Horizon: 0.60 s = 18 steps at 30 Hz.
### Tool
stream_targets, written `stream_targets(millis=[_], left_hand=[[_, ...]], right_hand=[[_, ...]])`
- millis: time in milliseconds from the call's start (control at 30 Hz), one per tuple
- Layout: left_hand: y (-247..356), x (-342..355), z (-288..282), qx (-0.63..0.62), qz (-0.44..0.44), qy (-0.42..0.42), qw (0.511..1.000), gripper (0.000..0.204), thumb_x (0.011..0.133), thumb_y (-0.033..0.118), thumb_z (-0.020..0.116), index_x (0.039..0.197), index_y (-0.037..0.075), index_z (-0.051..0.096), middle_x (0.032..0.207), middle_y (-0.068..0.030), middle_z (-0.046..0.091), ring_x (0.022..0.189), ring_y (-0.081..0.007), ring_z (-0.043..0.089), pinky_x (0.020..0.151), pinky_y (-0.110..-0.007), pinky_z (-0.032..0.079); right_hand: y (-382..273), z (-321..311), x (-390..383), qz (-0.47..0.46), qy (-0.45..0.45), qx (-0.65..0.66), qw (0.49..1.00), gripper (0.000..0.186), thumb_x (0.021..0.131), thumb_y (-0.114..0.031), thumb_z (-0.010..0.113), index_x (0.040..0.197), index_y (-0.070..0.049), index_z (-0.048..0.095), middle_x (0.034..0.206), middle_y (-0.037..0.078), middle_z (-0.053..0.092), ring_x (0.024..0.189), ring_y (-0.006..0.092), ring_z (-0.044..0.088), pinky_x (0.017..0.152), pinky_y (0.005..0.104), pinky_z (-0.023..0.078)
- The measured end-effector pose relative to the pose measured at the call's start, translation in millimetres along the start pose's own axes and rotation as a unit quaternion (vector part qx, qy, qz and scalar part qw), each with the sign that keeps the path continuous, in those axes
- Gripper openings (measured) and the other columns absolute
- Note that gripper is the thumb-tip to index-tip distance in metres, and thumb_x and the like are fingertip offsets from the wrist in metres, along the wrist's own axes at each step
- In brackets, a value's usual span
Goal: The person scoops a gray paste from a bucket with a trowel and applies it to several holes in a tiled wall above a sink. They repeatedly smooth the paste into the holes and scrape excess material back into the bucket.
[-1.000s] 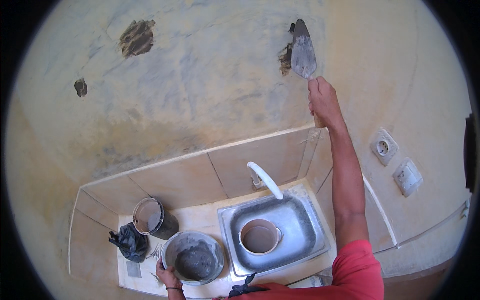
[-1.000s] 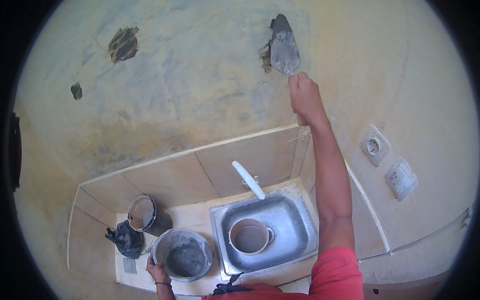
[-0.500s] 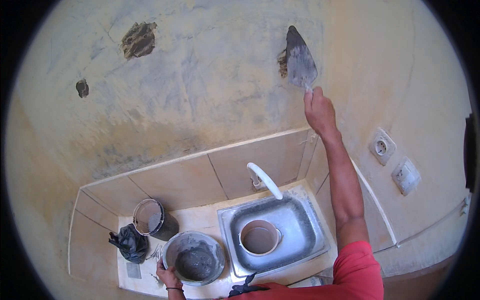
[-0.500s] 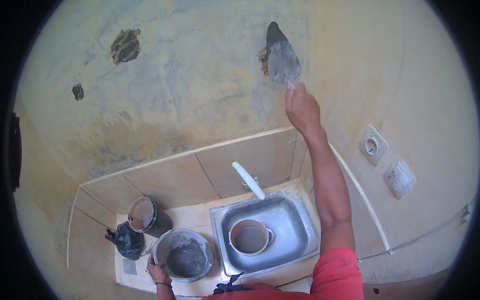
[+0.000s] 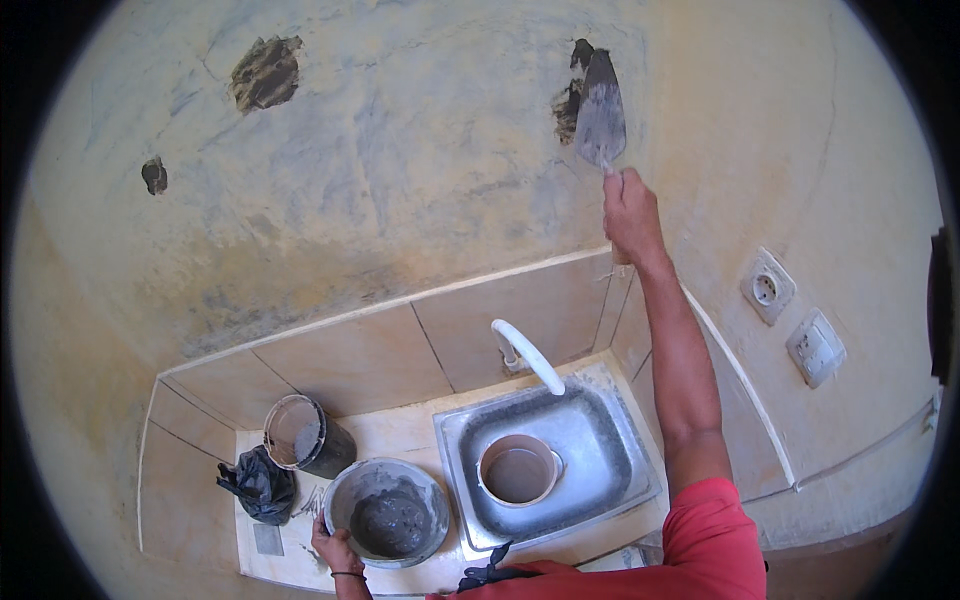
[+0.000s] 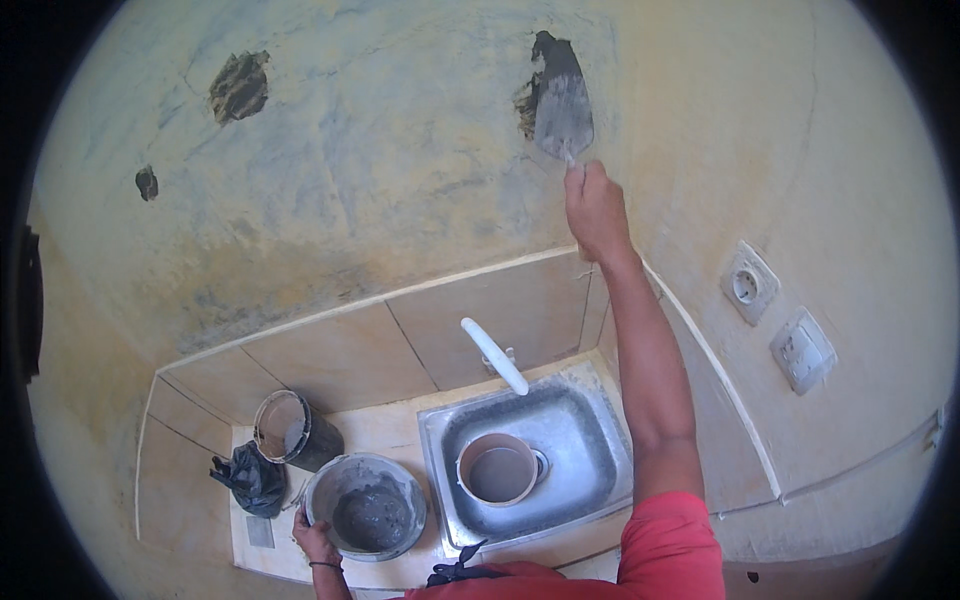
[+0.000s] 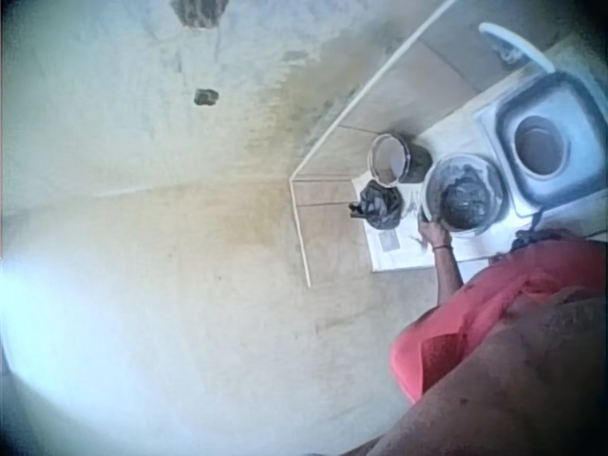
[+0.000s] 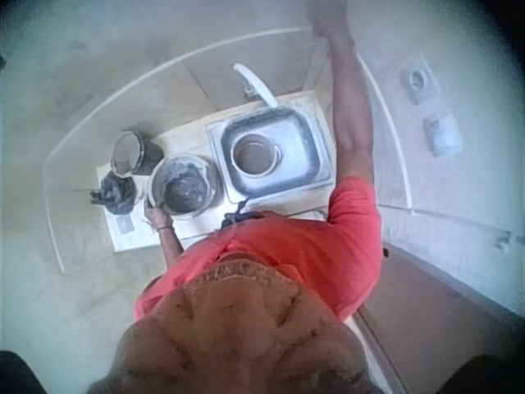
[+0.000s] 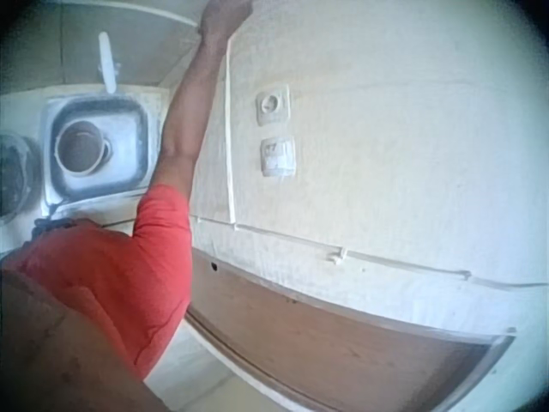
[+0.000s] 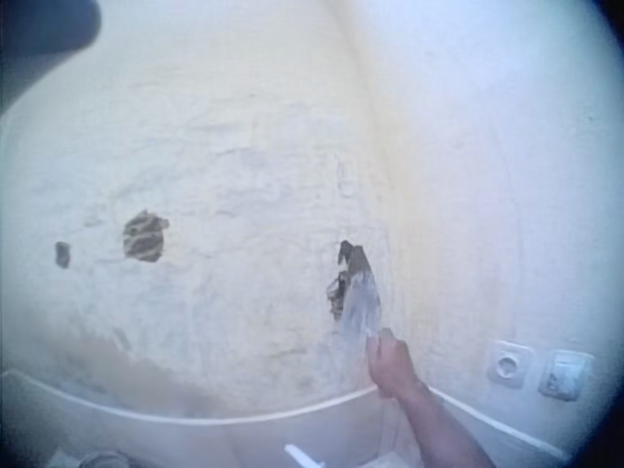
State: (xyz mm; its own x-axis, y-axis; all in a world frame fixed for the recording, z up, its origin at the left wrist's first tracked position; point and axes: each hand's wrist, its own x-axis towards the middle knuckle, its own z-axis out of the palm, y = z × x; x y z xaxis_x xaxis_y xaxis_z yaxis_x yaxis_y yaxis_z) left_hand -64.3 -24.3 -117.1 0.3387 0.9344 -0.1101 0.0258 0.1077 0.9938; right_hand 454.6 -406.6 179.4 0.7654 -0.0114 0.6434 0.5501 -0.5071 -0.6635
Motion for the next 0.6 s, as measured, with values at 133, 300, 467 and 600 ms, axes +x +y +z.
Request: stream_targets(millis=[133, 300, 467, 600], left_hand=[[-5.4, 8.2, 1.2, 0.023, 0.007, 0.0, 1.0, 0.069, 0.06, -0.015, 0.048, 0.127, -0.008, 0.061, 0.12, -0.0143, 0.067, 0.106, -0.0277, 0.067, 0.099, -0.039, 0.052], [-6.4, 9.7, -5.9, 0.016, 0.006, -0.007, 1.0, 0.071, 0.06, -0.016, 0.048, 0.13, -0.008, 0.06, 0.123, -0.0156, 0.067, 0.108, -0.0278, 0.067, 0.1, -0.039, 0.052], [-10.0, 12.9, -5.7, 0.01, 0.004, -0.017, 1.0, 0.073, 0.061, -0.016, 0.048, 0.133, -0.008, 0.058, 0.125, -0.0163, 0.066, 0.11, -0.0287, 0.066, 0.101, -0.039, 0.051], [-6.9, 12.4, 0.5, 0.008, -0.011, -0.013, 1.0, 0.073, 0.061, -0.016, 0.049, 0.133, -0.008, 0.058, 0.125, -0.0164, 0.066, 0.111, -0.0288, 0.066, 0.102, -0.039, 0.051]], right_hand=[[-7.2, 10.8, 20.5, -0.024, -0.013, -0.042, 0.999, 0.045, 0.105, -0.036, 0.043, 0.096, 0.007, 0.056, 0.087, 0.036, 0.065, 0.086, 0.0541, 0.064, 0.077, 0.0588, 0.049], [-14.4, 5.5, -14.8, -0.003, -0.074, -0.108, 0.991, 0.046, 0.105, -0.036, 0.043, 0.095, 0.007, 0.056, 0.088, 0.036, 0.065, 0.085, 0.053, 0.065, 0.077, 0.058, 0.05], [-13.5, -9.1, 19.1, -0.012, -0.028, -0.012, 0.999, 0.046, 0.106, -0.036, 0.041, 0.097, 0.007, 0.056, 0.088, 0.036, 0.065, 0.085, 0.0526, 0.066, 0.078, 0.0589, 0.049], [-4.3, 12.4, 20.0, -0.051, -0.018, -0.064, 0.996, 0.046, 0.105, -0.035, 0.041, 0.1, 0.008, 0.055, 0.089, 0.037, 0.065, 0.086, 0.0529, 0.066, 0.08, 0.0593, 0.049]])
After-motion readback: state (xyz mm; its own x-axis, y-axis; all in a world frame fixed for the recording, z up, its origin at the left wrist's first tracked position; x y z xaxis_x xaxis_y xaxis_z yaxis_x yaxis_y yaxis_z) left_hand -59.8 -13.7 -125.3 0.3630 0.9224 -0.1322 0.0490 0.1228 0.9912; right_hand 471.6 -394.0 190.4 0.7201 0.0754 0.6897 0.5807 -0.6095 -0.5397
